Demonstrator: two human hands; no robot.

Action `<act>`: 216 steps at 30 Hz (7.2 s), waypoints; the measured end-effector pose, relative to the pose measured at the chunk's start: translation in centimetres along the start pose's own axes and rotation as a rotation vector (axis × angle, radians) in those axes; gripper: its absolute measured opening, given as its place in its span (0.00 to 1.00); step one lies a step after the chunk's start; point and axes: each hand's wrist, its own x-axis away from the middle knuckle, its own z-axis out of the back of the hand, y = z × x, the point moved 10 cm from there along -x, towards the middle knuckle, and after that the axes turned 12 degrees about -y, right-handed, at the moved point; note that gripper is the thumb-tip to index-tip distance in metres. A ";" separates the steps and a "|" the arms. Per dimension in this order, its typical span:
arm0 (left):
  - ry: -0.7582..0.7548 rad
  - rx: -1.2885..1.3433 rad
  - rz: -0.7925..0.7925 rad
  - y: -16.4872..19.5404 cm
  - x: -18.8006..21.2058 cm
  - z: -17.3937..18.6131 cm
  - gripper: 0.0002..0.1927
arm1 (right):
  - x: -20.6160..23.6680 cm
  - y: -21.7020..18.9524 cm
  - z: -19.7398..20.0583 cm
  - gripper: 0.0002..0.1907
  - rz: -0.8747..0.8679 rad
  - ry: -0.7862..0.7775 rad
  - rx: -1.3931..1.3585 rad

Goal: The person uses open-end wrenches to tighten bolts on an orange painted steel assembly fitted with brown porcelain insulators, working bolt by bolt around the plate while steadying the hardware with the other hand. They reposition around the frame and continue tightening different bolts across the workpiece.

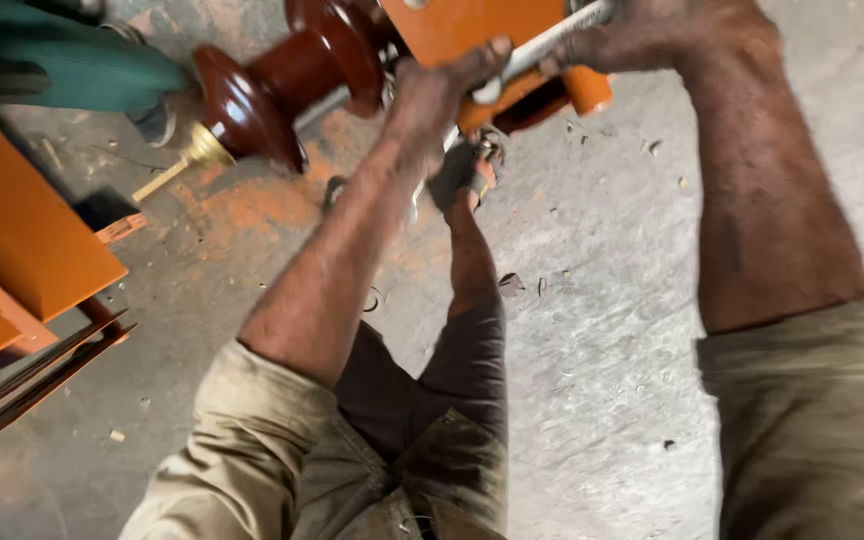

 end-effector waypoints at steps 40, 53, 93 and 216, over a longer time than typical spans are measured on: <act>0.111 0.523 -0.049 0.5 3.6 3.8 0.27 | 0.3 -8.2 8.1 0.18 0.686 0.292 0.144; 0.041 0.832 -0.223 -0.3 2.3 2.1 0.26 | -2.3 -10.1 7.3 0.19 0.610 0.189 0.189; 0.382 0.732 -0.035 3.9 3.1 2.7 0.21 | -6.3 -23.4 10.7 0.10 0.891 0.075 0.869; -0.372 0.871 -0.029 -0.2 -0.1 0.7 0.23 | 10.5 -11.2 -4.3 0.21 -0.117 0.606 -0.110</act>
